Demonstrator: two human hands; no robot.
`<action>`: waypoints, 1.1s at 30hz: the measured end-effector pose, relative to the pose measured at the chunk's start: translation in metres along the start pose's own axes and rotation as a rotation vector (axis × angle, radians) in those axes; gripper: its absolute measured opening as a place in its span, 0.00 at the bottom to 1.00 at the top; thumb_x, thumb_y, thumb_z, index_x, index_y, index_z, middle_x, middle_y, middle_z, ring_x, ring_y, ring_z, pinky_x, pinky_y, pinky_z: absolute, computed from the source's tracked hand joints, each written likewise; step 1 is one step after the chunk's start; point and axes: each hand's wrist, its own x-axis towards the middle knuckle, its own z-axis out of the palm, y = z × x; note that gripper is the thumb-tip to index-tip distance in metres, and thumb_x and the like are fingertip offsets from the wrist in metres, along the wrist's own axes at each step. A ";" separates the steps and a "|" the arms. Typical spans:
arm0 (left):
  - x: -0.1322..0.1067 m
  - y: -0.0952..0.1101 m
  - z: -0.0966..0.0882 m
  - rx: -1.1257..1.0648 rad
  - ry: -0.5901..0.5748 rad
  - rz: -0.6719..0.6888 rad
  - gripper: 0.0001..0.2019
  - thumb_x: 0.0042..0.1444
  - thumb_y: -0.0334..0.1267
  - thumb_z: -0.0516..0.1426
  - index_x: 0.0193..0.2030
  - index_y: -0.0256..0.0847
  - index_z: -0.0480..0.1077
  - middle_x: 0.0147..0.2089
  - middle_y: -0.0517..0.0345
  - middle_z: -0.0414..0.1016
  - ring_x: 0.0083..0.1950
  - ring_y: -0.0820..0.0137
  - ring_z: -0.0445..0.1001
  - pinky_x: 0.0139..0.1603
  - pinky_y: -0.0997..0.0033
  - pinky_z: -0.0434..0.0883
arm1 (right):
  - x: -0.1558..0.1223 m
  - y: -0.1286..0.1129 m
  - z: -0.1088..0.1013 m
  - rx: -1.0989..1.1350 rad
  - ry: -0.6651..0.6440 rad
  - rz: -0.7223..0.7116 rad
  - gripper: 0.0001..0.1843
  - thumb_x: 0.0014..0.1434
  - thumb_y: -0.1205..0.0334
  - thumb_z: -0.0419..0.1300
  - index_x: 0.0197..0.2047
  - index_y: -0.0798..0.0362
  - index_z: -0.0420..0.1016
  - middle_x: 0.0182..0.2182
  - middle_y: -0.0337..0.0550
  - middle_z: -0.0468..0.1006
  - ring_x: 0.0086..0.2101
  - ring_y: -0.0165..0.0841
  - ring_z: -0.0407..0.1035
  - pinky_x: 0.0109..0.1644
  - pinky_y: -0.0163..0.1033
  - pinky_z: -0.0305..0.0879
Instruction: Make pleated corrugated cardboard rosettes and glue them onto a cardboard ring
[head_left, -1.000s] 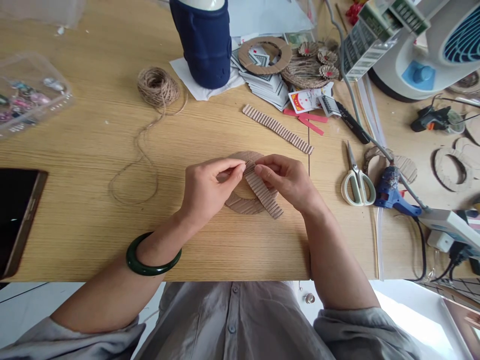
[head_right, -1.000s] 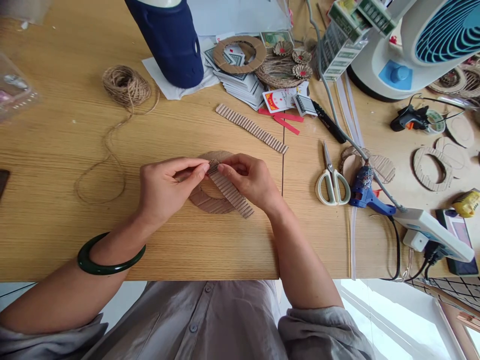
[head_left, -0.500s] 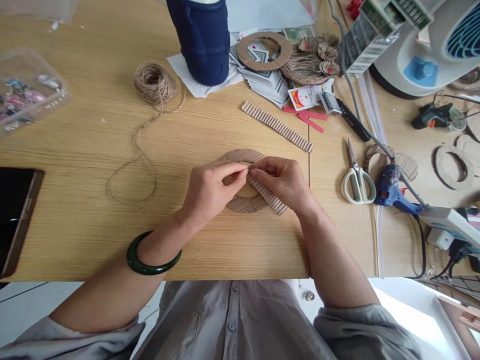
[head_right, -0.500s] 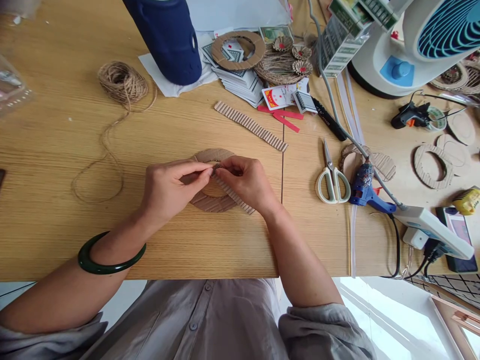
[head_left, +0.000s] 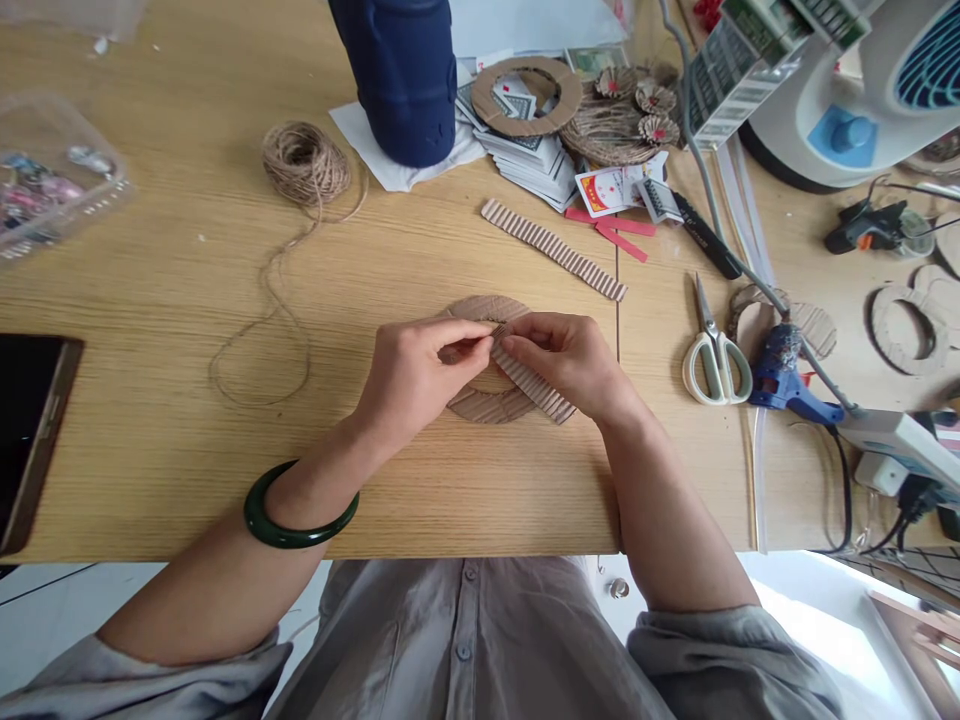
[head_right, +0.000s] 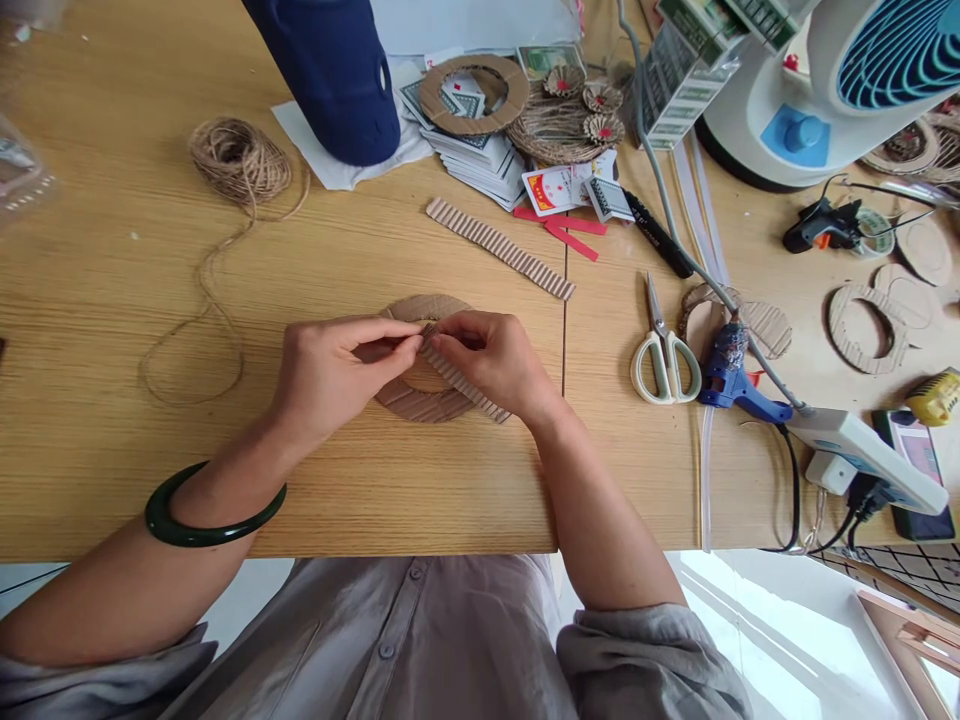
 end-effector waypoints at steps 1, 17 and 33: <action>0.000 0.000 0.000 -0.006 0.012 -0.011 0.07 0.57 0.34 0.64 0.40 0.43 0.84 0.35 0.59 0.86 0.31 0.68 0.83 0.36 0.72 0.79 | 0.000 0.000 0.000 0.010 -0.003 -0.001 0.09 0.57 0.59 0.64 0.35 0.57 0.80 0.30 0.40 0.78 0.31 0.28 0.67 0.34 0.35 0.62; -0.002 -0.001 0.001 -0.017 0.004 -0.006 0.08 0.58 0.36 0.63 0.41 0.45 0.84 0.38 0.59 0.87 0.35 0.67 0.84 0.38 0.72 0.81 | 0.000 0.000 0.003 0.136 0.050 0.035 0.13 0.55 0.53 0.69 0.32 0.54 0.76 0.26 0.39 0.78 0.28 0.29 0.69 0.31 0.36 0.66; -0.002 -0.003 0.003 -0.099 -0.045 -0.074 0.07 0.57 0.37 0.65 0.42 0.45 0.83 0.39 0.58 0.86 0.36 0.67 0.84 0.41 0.69 0.82 | 0.001 0.002 0.002 -0.008 0.075 -0.053 0.07 0.57 0.61 0.66 0.31 0.55 0.76 0.26 0.38 0.76 0.29 0.28 0.67 0.33 0.35 0.64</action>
